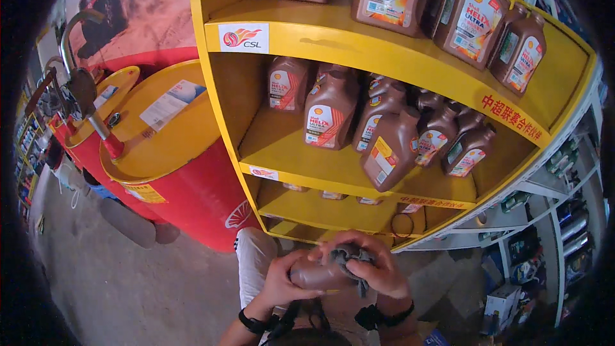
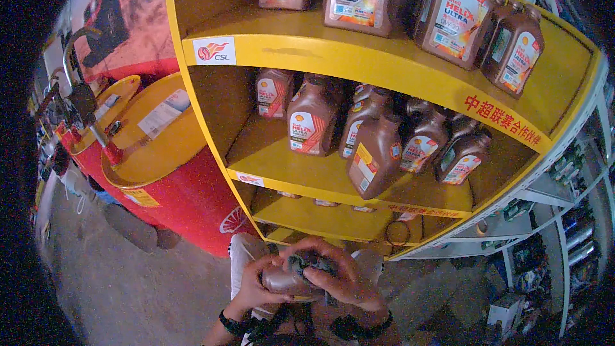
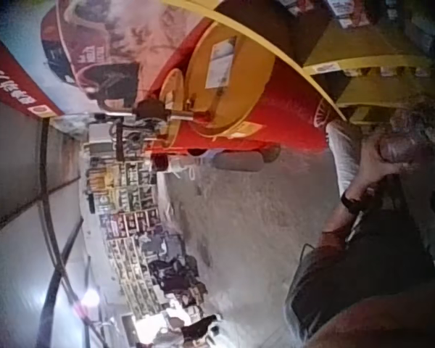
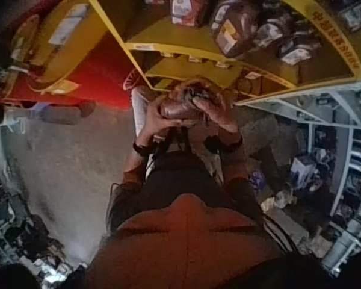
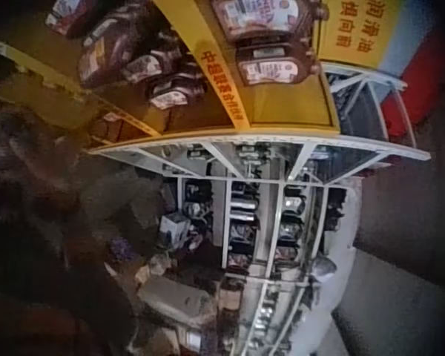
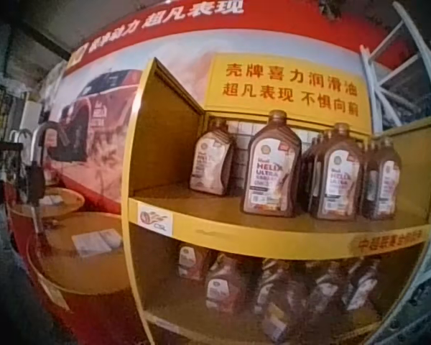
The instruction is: The person wipes the front edge of a yellow display shelf with a cloth, then picks up a brown motor oil bottle and wipes it thoroughly with the cloth before placing it back on the shelf. The person repeats this process with another bottle.
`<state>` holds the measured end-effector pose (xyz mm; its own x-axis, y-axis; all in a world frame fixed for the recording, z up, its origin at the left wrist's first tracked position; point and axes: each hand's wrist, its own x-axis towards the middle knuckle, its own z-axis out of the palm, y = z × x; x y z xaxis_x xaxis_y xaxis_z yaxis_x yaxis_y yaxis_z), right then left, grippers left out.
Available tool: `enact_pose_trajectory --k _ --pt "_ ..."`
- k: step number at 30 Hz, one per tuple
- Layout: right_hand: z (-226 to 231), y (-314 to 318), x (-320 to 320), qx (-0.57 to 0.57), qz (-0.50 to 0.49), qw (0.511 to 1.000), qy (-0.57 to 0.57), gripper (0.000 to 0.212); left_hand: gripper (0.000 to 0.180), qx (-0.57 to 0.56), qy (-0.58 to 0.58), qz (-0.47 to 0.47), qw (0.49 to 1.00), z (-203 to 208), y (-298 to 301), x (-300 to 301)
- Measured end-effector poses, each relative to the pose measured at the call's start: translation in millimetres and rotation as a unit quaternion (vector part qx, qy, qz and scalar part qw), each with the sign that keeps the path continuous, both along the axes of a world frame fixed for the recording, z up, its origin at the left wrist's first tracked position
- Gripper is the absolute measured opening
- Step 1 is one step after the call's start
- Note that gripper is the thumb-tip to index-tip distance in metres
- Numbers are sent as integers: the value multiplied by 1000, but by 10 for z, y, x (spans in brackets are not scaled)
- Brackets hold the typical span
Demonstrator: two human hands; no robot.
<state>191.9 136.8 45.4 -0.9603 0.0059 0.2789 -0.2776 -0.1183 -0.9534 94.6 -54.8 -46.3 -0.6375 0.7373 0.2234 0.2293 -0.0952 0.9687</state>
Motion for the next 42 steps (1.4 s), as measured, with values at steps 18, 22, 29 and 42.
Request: enact_pose_trajectory --k 18,22,29,42 --pt "22 72 216 -194 -192 957 -92 20 61 -35 113 -26 993 278 265 41" --pt "86 198 140 -297 -430 853 -3 22 62 36 -7 34 999 406 549 -91" --pt "-527 621 395 -325 -439 831 106 29 60 159 -46 290 943 459 1607 -609" --pt "-531 275 319 -203 -502 818 -194 41 63 263 138 244 923 168 2606 -696"
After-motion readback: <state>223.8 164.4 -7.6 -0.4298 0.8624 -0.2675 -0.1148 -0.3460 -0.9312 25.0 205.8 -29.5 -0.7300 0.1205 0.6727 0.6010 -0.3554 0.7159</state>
